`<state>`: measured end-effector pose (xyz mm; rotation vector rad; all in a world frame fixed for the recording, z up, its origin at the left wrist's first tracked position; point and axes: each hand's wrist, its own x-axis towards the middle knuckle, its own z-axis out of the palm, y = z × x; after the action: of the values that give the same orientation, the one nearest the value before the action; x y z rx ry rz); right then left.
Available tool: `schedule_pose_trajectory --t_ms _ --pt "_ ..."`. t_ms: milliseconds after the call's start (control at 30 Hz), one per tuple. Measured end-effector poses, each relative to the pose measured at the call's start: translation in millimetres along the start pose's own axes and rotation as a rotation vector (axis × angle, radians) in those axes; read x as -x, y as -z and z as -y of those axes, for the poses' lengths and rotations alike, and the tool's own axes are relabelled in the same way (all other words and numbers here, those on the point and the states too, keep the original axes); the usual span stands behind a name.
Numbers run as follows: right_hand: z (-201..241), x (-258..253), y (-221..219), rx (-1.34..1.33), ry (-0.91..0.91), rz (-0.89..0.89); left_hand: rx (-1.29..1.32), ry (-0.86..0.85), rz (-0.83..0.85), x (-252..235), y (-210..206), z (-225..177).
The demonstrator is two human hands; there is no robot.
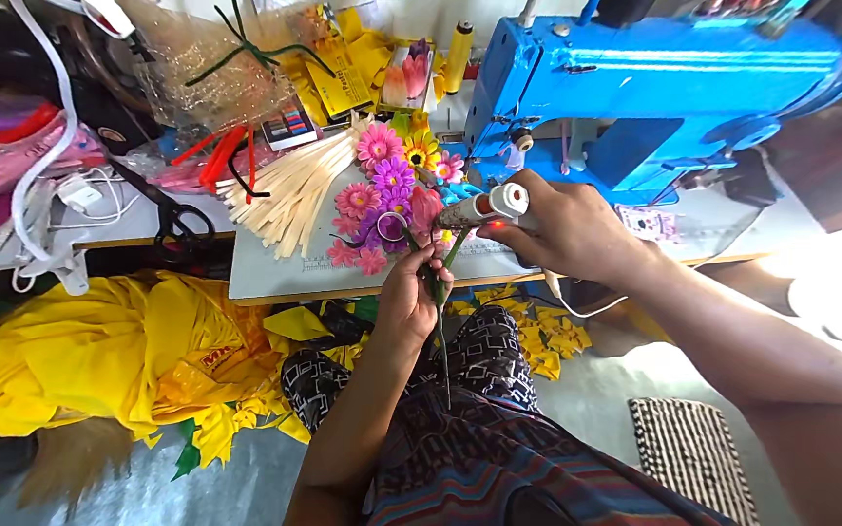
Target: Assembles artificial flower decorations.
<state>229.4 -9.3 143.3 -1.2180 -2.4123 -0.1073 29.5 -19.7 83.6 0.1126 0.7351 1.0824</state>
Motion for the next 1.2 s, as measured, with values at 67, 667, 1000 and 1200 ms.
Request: schedule_pose_trajectory --t_ms 67,667,1000,1200 --pt "0 -1 1 -0.014 -0.01 0.01 0.0 0.002 0.004 0 0 0" --pt "-3 -3 14 -0.174 -0.13 0.026 0.02 0.015 -0.043 -2 -1 0" --pt "-35 -9 18 -0.609 -0.311 0.089 -0.042 0.034 0.018 -1 -1 -1" --pt "-41 -9 19 -0.716 -0.314 0.093 -0.064 0.037 -0.018 -1 -2 -1"
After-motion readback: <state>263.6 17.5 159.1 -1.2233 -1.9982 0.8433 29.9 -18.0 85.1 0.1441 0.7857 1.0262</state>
